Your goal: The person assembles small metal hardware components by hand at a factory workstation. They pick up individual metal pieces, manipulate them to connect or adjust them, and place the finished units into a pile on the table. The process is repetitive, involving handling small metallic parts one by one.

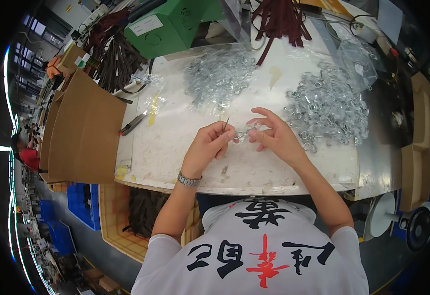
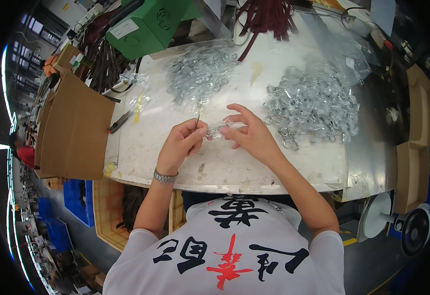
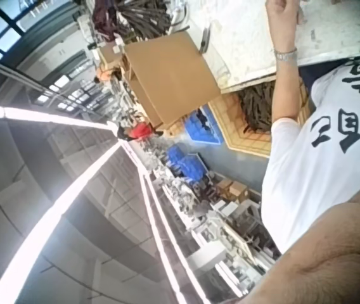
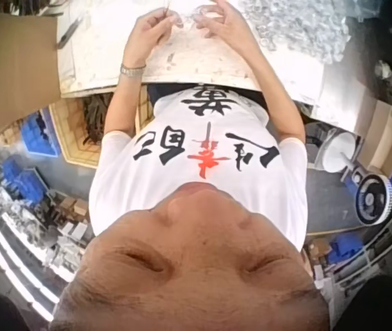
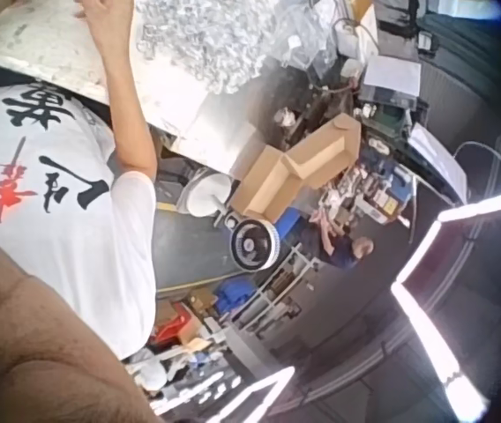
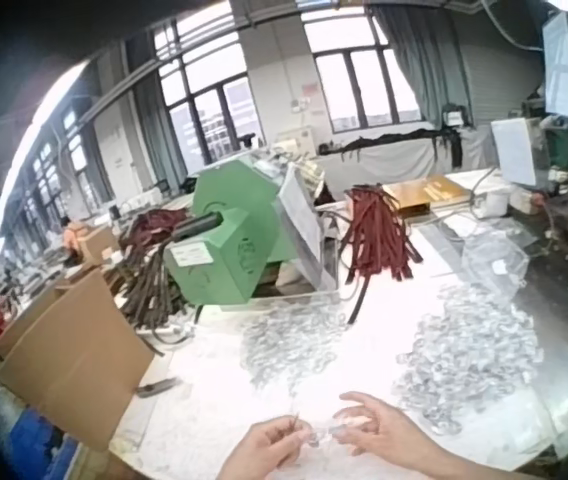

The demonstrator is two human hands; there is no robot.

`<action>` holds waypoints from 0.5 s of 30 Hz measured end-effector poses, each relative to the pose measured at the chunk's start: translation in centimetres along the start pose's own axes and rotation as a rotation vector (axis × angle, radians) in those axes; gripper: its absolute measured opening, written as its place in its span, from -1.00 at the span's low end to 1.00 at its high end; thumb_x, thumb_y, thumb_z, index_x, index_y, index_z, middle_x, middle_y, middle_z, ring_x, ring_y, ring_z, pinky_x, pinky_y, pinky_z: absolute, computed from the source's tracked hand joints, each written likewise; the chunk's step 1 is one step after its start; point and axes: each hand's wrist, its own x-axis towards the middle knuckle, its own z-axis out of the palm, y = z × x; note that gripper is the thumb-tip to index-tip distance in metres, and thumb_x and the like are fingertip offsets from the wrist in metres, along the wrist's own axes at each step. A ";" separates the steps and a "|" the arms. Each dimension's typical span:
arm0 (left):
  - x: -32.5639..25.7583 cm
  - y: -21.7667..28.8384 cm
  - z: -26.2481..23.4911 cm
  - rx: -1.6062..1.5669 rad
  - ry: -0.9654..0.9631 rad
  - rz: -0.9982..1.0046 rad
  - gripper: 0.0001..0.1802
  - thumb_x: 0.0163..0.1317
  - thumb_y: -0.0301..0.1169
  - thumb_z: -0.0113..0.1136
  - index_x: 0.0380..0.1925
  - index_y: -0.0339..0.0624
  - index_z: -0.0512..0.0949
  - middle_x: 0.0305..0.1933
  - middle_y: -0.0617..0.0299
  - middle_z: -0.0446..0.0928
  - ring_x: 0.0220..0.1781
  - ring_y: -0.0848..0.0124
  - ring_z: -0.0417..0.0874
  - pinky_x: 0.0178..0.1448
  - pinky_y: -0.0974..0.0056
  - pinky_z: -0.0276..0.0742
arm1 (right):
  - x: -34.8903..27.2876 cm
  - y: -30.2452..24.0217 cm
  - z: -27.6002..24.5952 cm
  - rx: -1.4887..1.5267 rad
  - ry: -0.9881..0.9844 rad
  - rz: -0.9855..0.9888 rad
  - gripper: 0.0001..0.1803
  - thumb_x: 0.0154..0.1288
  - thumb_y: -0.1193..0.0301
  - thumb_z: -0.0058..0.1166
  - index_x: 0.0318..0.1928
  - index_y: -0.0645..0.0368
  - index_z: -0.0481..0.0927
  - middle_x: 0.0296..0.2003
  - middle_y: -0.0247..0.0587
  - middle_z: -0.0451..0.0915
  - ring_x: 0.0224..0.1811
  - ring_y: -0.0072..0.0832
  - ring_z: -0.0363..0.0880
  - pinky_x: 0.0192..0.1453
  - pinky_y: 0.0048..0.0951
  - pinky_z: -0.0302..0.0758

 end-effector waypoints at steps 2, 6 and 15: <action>-0.2 -0.3 0.2 -0.015 -0.017 -0.011 -0.80 0.57 -0.34 0.21 -0.14 -0.29 0.63 -0.32 0.33 0.67 -0.60 0.72 0.30 -0.53 0.50 0.18 | 0.0 0.2 -0.8 0.029 -0.107 0.043 -0.65 0.51 0.36 0.29 0.17 0.30 0.65 -0.17 -0.23 0.76 -0.29 -0.57 0.74 -0.27 -0.53 0.66; -0.3 -0.1 0.7 0.054 0.037 0.017 -0.79 0.58 -0.33 0.21 -0.15 -0.29 0.63 -0.34 0.33 0.65 -0.60 0.72 0.31 -0.53 0.50 0.20 | -0.4 -0.1 -0.9 -0.284 -0.067 -0.207 -0.75 0.48 0.39 0.32 0.02 0.30 0.69 -0.26 -0.25 0.75 -0.29 -0.58 0.73 -0.23 -0.52 0.68; -1.0 -0.4 2.0 -0.046 0.112 0.008 -0.77 0.59 -0.31 0.18 -0.13 -0.29 0.61 -0.28 0.25 0.68 -0.62 0.70 0.30 -0.54 0.50 0.21 | -0.6 -0.6 -1.0 -0.217 -0.058 -0.136 -0.83 0.43 0.49 0.35 -0.21 0.25 0.58 -0.29 -0.29 0.70 -0.22 -0.56 0.75 -0.22 -0.49 0.71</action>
